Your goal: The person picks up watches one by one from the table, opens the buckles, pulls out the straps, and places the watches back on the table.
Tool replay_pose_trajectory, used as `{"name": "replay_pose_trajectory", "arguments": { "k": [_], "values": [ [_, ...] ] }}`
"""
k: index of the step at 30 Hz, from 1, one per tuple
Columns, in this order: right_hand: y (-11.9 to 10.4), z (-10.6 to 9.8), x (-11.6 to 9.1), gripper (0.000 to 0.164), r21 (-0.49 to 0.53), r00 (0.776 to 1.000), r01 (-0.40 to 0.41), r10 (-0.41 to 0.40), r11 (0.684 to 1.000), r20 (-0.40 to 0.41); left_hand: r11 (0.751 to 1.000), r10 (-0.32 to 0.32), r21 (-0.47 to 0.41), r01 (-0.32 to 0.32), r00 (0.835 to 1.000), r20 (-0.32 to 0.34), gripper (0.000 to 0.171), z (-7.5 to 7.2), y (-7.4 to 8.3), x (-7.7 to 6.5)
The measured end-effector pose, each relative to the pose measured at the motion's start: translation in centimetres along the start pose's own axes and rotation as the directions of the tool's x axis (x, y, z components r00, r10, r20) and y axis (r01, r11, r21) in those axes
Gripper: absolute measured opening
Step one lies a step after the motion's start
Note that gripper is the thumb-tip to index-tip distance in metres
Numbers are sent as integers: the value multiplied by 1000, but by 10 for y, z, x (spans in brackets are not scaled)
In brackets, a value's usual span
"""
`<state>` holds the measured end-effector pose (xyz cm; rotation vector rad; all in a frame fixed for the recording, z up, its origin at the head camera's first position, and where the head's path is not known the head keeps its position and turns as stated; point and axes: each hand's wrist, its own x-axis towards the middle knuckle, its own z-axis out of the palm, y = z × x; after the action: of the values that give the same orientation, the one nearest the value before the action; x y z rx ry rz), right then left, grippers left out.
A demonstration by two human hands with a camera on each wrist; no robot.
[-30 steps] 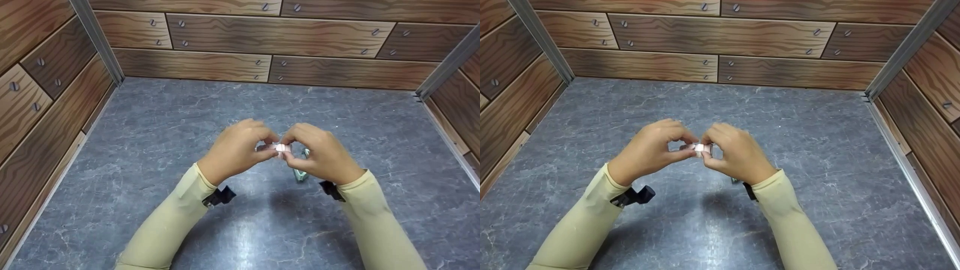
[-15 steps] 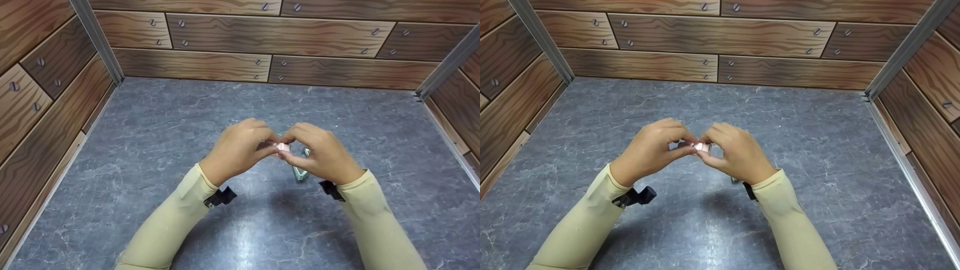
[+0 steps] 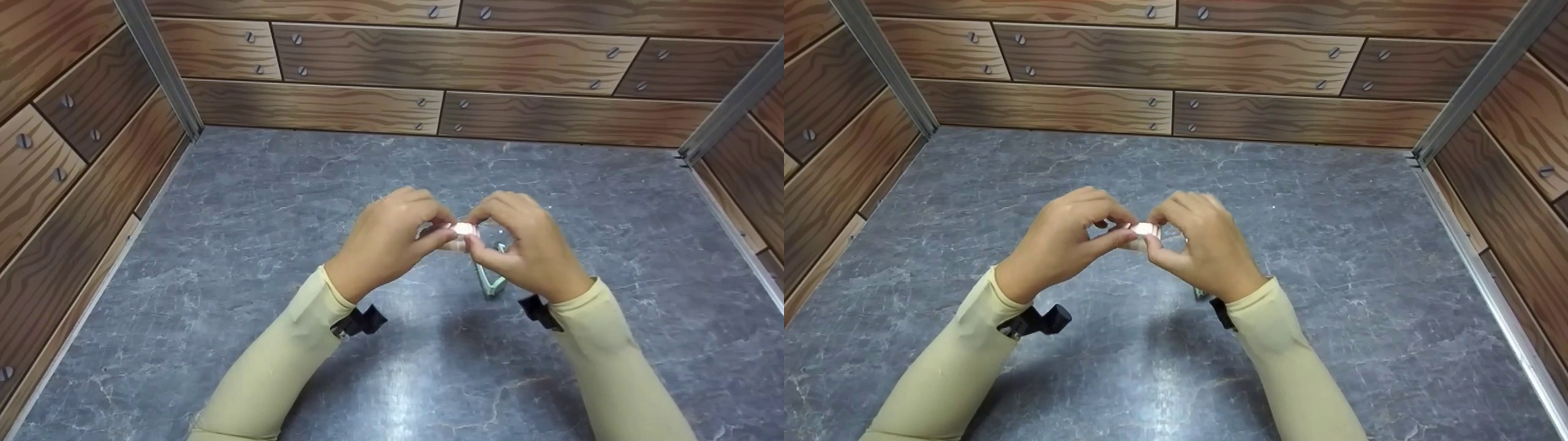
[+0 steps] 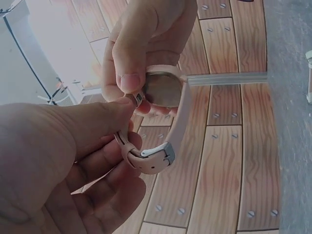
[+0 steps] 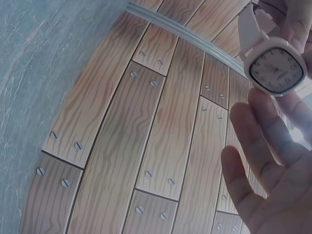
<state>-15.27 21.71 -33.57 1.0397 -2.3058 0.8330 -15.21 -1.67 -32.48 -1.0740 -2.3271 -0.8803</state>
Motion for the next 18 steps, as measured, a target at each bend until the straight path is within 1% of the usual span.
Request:
{"name": "replay_pose_trajectory", "arguments": {
  "k": [3, 5, 8, 11, 13, 15, 18],
  "values": [
    [0, 0, -1, 9, -12, 1000, -18, 18, 1000, 9, 1000, -6, -9, 6, 1000, 1, 20, 0, 0, 0],
    [0, 0, -1, 10, -14, 1000, -12, 12, 1000, 14, 1000, -5, -10, 5, 1000, 17, 18, 0, 0, 0],
    [1, 1, -1, 10, -18, 1000, 19, -18, 1000, 19, 1000, -10, -11, 11, 998, 68, 15, -1, 1, 0],
    [2, 1, -2, 10, -26, 998, 52, -51, 998, 34, 1000, -28, -1, 29, 991, 131, 15, -2, 1, 0],
    [3, 1, -2, 10, -37, 997, 66, -64, 997, 48, 999, -42, 13, 41, 986, 159, 15, -1, 1, 0],
    [3, 1, -2, 10, -43, 995, 73, -71, 996, 64, 999, -50, 28, 46, 984, 173, 15, -1, 1, 0],
    [3, 1, -1, 10, -46, 993, 83, -79, 995, 84, 998, -42, 52, 33, 985, 166, 11, 0, 1, 0]
  ]
}}
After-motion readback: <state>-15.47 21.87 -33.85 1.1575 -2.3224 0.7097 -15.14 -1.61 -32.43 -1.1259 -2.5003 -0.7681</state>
